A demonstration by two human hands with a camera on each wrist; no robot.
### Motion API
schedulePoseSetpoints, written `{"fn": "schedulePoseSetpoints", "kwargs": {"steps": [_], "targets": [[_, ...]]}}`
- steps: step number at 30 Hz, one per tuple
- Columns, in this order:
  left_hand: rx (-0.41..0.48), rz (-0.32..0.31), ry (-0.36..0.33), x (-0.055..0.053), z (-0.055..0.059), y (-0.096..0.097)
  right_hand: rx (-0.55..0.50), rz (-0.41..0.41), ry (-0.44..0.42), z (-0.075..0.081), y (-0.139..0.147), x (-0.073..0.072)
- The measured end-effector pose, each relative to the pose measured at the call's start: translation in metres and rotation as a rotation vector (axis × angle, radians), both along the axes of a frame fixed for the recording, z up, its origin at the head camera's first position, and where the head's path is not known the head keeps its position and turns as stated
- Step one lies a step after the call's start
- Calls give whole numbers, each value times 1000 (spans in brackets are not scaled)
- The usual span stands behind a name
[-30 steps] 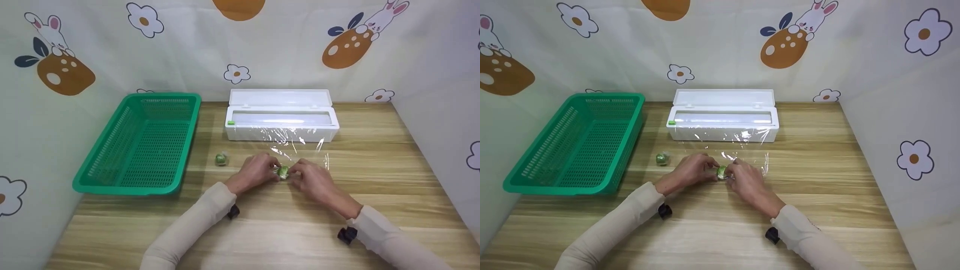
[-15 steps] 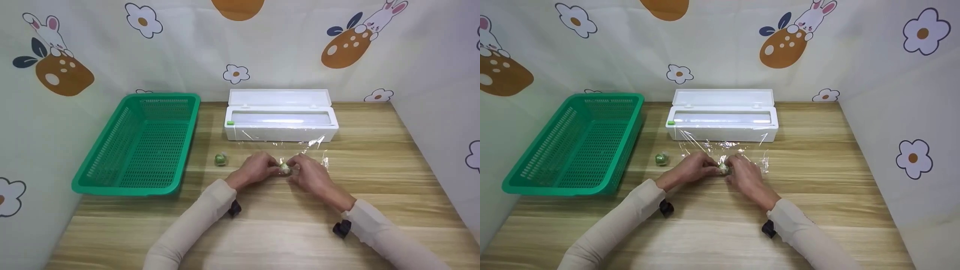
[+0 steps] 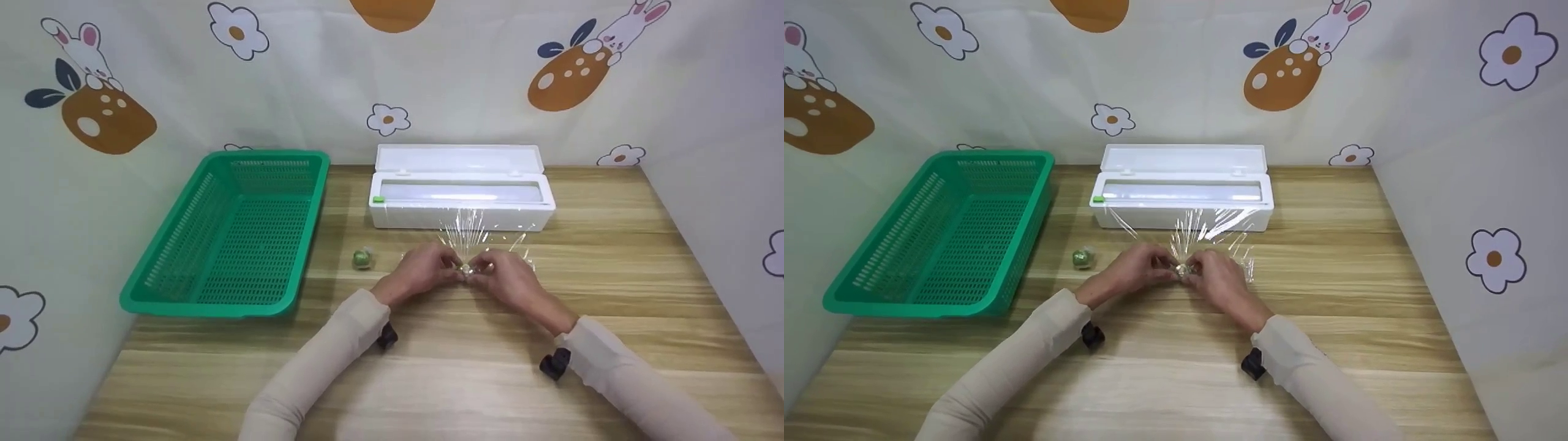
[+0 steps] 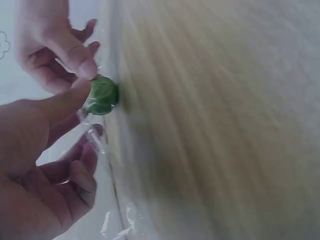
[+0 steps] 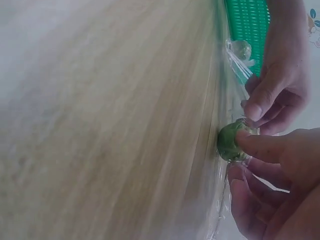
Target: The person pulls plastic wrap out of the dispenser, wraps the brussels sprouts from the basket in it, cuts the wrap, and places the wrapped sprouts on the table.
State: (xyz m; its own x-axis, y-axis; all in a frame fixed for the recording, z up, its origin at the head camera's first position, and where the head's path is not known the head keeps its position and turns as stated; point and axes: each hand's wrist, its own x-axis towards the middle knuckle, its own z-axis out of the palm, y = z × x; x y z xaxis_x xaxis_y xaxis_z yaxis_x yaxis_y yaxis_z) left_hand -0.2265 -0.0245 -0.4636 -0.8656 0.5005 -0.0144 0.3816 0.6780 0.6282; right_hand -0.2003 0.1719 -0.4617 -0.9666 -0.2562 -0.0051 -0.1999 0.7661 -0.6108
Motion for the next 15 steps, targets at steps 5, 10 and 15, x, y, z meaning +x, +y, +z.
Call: {"fn": "schedulePoseSetpoints", "kwargs": {"steps": [5, 10, 15], "targets": [[46, 41, -21, -3, -5, 0, 17, -5, 60, 0, -2, 0], [54, 60, -51, -4, -5, 0, 25, 5, 125, -1, -6, 1], [38, 60, -55, -3, -2, 0, 27, -1, 140, -2, -9, -1]]}}
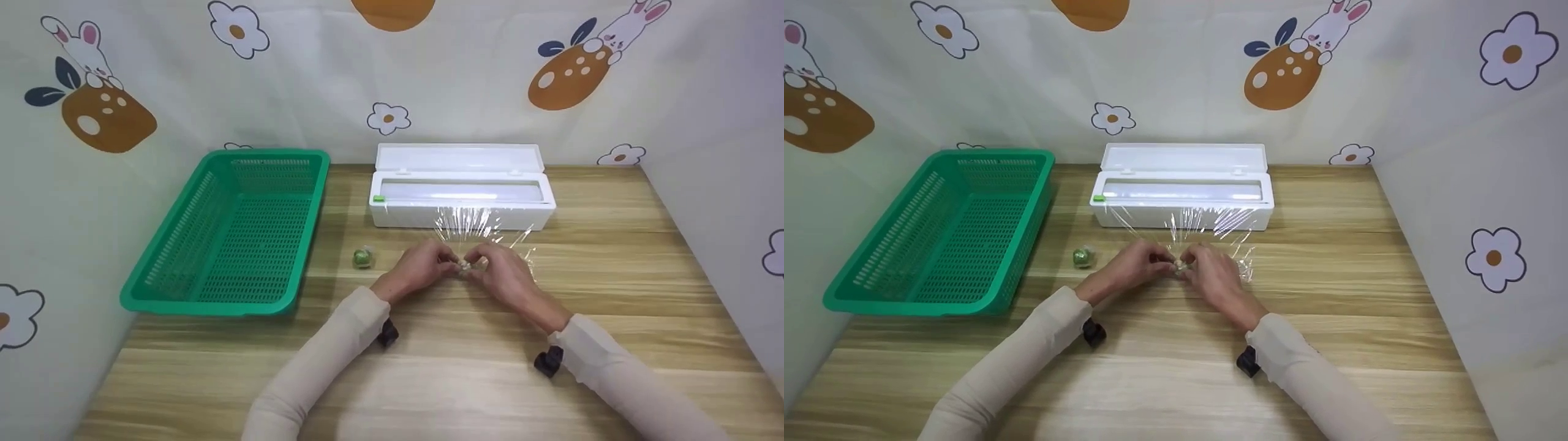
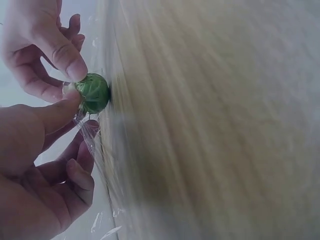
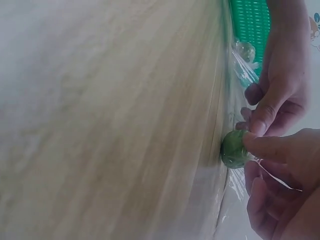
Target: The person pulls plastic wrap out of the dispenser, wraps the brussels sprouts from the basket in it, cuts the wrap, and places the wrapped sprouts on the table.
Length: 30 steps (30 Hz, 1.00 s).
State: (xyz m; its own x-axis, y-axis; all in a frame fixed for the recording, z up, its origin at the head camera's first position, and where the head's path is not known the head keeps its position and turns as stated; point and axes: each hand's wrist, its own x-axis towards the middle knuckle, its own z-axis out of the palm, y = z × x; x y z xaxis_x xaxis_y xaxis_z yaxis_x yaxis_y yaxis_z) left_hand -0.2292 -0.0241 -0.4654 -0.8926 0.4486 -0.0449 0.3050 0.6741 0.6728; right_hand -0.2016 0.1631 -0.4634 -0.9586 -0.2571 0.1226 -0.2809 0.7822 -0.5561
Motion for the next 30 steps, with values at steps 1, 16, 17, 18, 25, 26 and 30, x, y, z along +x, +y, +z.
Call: {"fn": "schedulePoseSetpoints", "kwargs": {"steps": [1, 16, 17, 18, 25, 26, 30], "targets": [[-2, 4, -3, 0, 1, 0, -4, -1, -3, 1, 0, -1], [58, 68, -66, -7, 0, 2, -4, -33, 19, 2, -3, -8], [56, 68, -68, -7, 1, 2, 14, -30, 30, 1, -3, -8], [52, 69, -67, -8, 1, 3, 28, -25, 41, 1, -2, -8], [28, 100, -54, -8, 4, 5, 126, 40, 104, 4, -3, -9], [26, 111, -61, -9, 4, 5, 137, 51, 110, 3, -4, -9], [49, 155, -78, -10, 5, 8, 169, 66, 130, 1, -3, -10]]}}
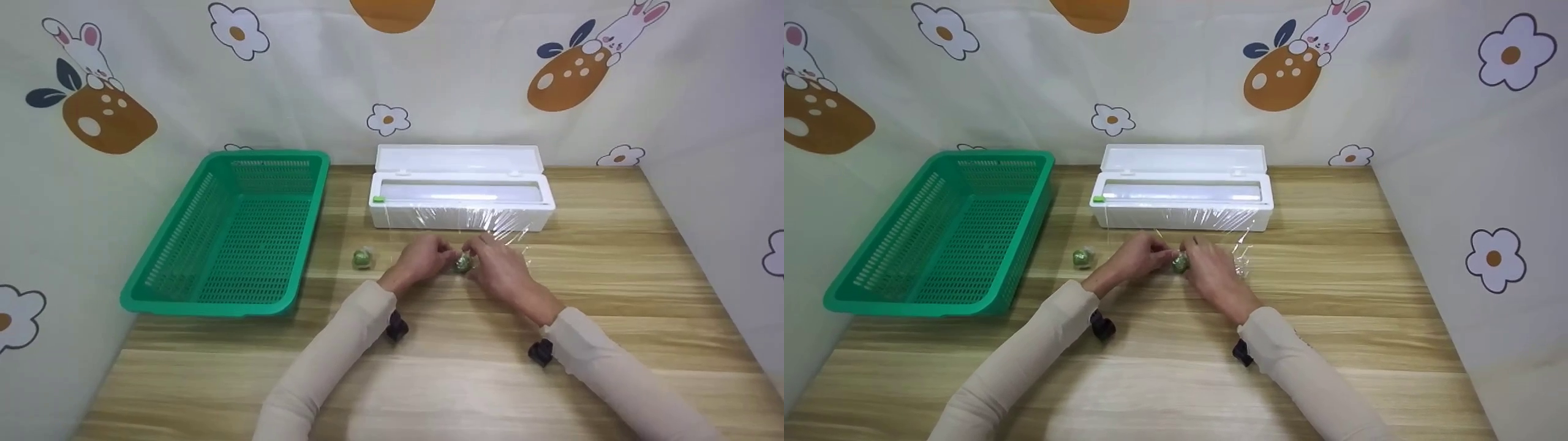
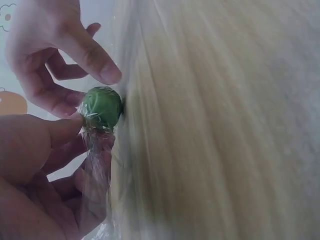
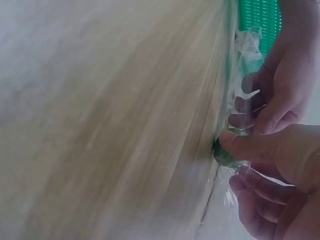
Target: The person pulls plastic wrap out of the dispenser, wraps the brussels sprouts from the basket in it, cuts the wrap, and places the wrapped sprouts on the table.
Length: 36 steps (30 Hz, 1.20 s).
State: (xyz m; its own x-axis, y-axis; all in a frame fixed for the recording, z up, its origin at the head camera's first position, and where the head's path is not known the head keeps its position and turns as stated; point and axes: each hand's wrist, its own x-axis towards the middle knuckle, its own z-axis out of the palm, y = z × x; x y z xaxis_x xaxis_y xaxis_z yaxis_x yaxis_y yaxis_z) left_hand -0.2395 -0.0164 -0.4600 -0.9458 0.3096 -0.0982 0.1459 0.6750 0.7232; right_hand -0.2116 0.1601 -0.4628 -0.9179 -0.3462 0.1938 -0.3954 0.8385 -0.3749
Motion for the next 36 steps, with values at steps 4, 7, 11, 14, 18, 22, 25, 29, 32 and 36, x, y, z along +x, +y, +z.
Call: {"fn": "schedulePoseSetpoints", "kwargs": {"steps": [4, 7, 11, 14, 18, 22, 25, 29, 32, 36], "targets": [[9, 21, 57, 0, 5, 0, -4, 0, 18, -1, 1, -2], [-47, -1, 104, 0, 8, 0, -8, -2, 13, 0, 3, -5], [-122, -41, 130, -1, 7, 2, -8, -14, -18, 0, 3, -7], [-152, -44, 152, -2, 4, 3, -18, -28, -46, 0, 3, -9], [-160, -31, 176, -5, 1, 4, -25, -44, -58, 0, 1, -12], [-145, -40, 196, -6, -1, 4, -7, -37, -21, 0, -1, -15], [-143, -46, 211, -6, -1, 3, 5, -23, 3, -2, -1, -17], [-164, -44, 215, -8, -1, 3, 13, -8, -12, -2, 0, -18], [-164, -50, 200, -10, -2, 3, 8, -6, -42, -1, 2, -20], [-126, -61, 181, -14, -3, 2, -9, -21, -75, 2, 2, -24]]}}
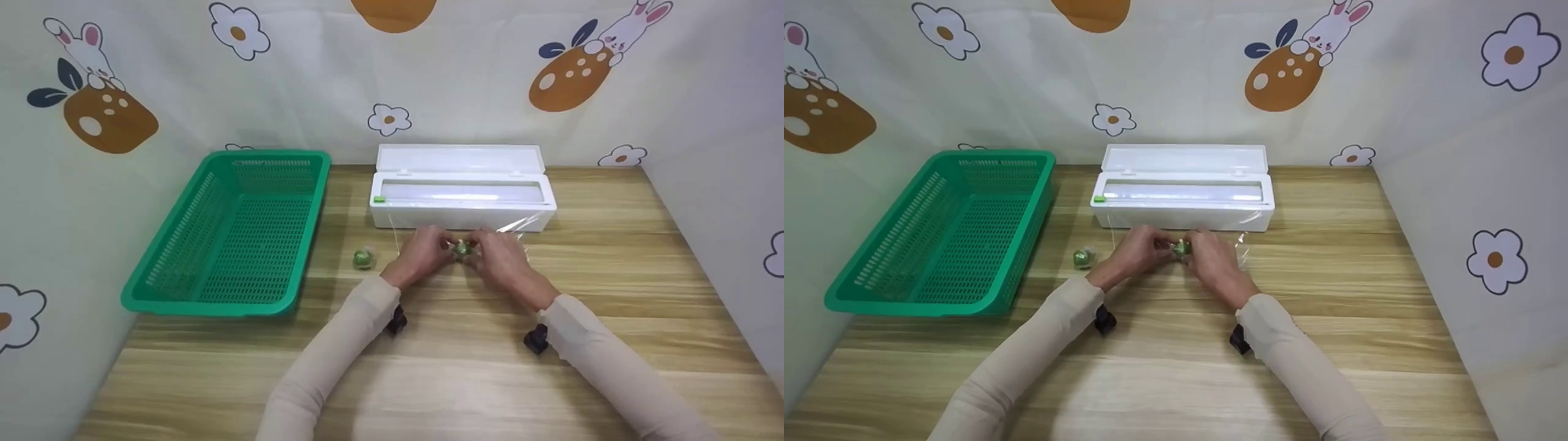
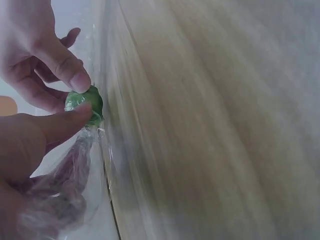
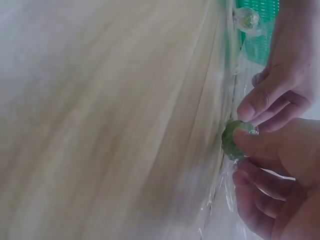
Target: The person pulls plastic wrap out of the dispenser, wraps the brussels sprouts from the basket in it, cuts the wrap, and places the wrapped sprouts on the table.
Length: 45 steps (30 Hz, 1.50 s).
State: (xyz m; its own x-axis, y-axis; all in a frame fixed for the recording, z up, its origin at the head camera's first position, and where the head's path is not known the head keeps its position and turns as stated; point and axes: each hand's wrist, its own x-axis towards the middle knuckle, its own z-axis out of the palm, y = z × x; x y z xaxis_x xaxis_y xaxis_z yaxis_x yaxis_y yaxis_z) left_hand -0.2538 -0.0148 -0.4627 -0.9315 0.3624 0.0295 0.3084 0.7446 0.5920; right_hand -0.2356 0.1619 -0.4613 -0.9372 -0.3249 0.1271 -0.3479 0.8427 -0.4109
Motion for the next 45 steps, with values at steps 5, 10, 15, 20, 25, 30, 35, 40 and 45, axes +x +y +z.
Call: {"fn": "schedulePoseSetpoints", "kwargs": {"steps": [5, 10, 15, 20, 25, 30, 35, 40, 45], "targets": [[49, -23, 9, -3, -3, -3, -30, -10, -53, 2, 0, -3], [61, -50, 19, -4, -3, -3, -35, 3, -56, 1, 1, -6], [9, -87, 10, -6, 3, -11, -8, 45, -25, 4, 3, -9], [-17, -93, -25, -10, 9, -28, 32, 86, 5, 7, 6, -14], [13, -68, -35, -12, 7, -40, 42, 95, -44, 10, 8, -18], [-23, 14, 4, -10, 12, -38, 58, 96, -75, 14, 7, -22], [-72, 36, 100, -8, 20, -27, 90, 105, -30, 16, 6, -26], [-88, -26, 168, -8, 13, -15, 103, 127, 13, 15, 8, -28], [-63, -8, 212, -9, 2, -6, 93, 132, 22, 14, 9, -27]]}}
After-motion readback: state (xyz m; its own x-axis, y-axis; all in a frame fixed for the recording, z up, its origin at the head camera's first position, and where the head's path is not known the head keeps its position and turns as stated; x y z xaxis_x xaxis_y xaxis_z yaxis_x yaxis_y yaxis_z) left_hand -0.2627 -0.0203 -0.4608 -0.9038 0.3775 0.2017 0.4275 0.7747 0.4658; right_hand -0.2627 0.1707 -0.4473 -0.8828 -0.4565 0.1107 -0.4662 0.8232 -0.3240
